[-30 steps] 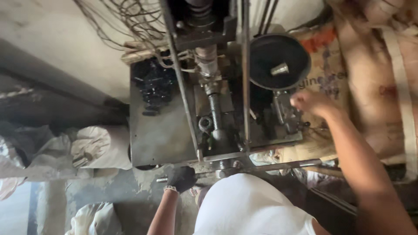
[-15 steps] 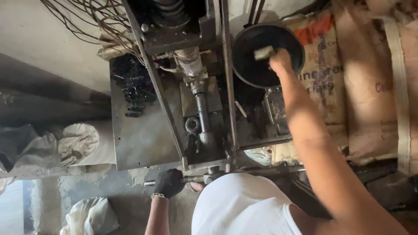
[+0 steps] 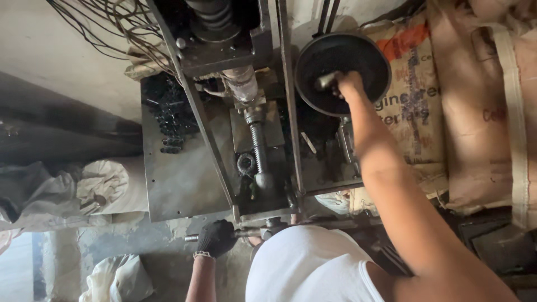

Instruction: The person operates a manual press machine in a workshop, repeatedly placing small metal pieces into the press, pulling a lever to activate the press, and removing the finished parts. The person handles the metal pieces by hand and uses a lever to operate the machine.

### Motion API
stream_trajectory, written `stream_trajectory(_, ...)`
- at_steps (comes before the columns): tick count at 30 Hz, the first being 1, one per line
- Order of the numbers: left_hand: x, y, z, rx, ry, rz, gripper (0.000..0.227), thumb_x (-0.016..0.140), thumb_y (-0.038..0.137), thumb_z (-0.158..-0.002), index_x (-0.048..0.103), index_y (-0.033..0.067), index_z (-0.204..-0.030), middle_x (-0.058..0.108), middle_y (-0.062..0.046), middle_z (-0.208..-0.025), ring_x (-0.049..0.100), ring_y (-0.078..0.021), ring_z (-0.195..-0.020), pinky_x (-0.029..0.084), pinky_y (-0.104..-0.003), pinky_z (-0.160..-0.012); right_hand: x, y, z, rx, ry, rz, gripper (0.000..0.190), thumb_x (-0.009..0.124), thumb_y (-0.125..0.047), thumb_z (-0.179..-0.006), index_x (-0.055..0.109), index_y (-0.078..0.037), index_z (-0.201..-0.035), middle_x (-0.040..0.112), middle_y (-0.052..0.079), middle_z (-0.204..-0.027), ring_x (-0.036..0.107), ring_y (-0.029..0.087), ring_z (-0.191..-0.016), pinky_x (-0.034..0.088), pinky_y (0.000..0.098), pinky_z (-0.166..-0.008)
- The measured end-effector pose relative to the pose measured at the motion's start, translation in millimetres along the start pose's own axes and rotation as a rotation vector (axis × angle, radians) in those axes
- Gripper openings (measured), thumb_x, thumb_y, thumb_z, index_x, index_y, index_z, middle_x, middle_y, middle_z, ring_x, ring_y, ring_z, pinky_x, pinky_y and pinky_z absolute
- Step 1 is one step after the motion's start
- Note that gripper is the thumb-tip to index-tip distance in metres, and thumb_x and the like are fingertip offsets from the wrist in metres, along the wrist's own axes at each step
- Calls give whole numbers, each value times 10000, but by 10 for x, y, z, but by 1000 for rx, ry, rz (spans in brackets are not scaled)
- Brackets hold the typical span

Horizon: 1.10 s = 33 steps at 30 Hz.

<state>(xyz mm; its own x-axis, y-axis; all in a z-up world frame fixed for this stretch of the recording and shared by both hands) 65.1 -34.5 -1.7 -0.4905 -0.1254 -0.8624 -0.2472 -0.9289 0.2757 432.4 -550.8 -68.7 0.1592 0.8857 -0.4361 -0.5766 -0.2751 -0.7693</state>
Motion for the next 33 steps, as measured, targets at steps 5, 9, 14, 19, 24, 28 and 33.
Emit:
stream_trajectory(5,42,-24,-11,-28,-49,-40,207,684,338,-768,738,143,-723,730,-129,-796,725,-355,-784,577,-498,-700,-496,-203,220,-328,138,268,283,615,-253,-989,735,-1,-1040,747,211,-839,748,272,-699,581,417,-671)
stream_trajectory(9,81,-21,-22,21,-23,-28,221,686,345,-761,743,132,-739,737,-140,-816,724,-357,-803,575,-502,-698,-523,-379,546,-578,203,556,271,657,-294,-1014,772,-61,-1091,731,233,-968,676,397,-913,527,504,-794)
stream_trajectory(14,159,-101,-20,12,-37,2,215,678,347,-754,752,146,-750,735,-129,-830,718,-362,-814,570,-506,-704,-523,-654,1235,-855,328,842,204,648,-266,-1060,741,-92,-1114,729,173,-1023,700,371,-927,557,475,-827)
stream_trajectory(19,153,-108,1,99,57,80,240,683,372,-752,749,141,-743,730,-134,-816,709,-379,-805,562,-517,-689,-751,-1163,2299,-1231,494,707,166,716,-192,-1009,719,-80,-1131,711,153,-1116,692,345,-995,569,447,-843)
stream_trajectory(24,224,-132,-2,108,51,67,271,661,396,-809,738,137,-793,726,-131,-845,707,-380,-807,552,-532,-689,-922,-1737,3175,-1351,561,488,208,793,-149,-982,677,-70,-1136,695,147,-1172,682,343,-1055,558,421,-896)
stream_trajectory(28,224,-176,15,79,61,118,243,668,363,-787,755,138,-810,729,-152,-873,712,-377,-826,566,-507,-722,-976,-2352,3619,-1351,518,132,308,836,-192,-1004,585,-52,-1113,636,162,-1123,645,331,-999,533,386,-890)
stream_trajectory(33,136,-178,48,63,68,100,231,658,358,-780,765,158,-821,742,-139,-885,706,-376,-853,555,-514,-746,-891,-3344,3781,-1289,386,-12,501,838,-298,-962,561,-64,-1308,688,147,-1175,687,272,-1100,542,397,-992)
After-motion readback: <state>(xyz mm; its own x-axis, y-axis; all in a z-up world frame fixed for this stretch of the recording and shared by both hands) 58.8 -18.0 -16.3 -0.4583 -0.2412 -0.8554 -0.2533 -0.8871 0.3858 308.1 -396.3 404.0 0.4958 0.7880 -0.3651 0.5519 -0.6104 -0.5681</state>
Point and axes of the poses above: each hand's wrist, its own z-axis away from the middle knuckle, its own x-axis out of the palm, y = z × x, the point moved 7 cm from there along -z, towards the middle knuckle
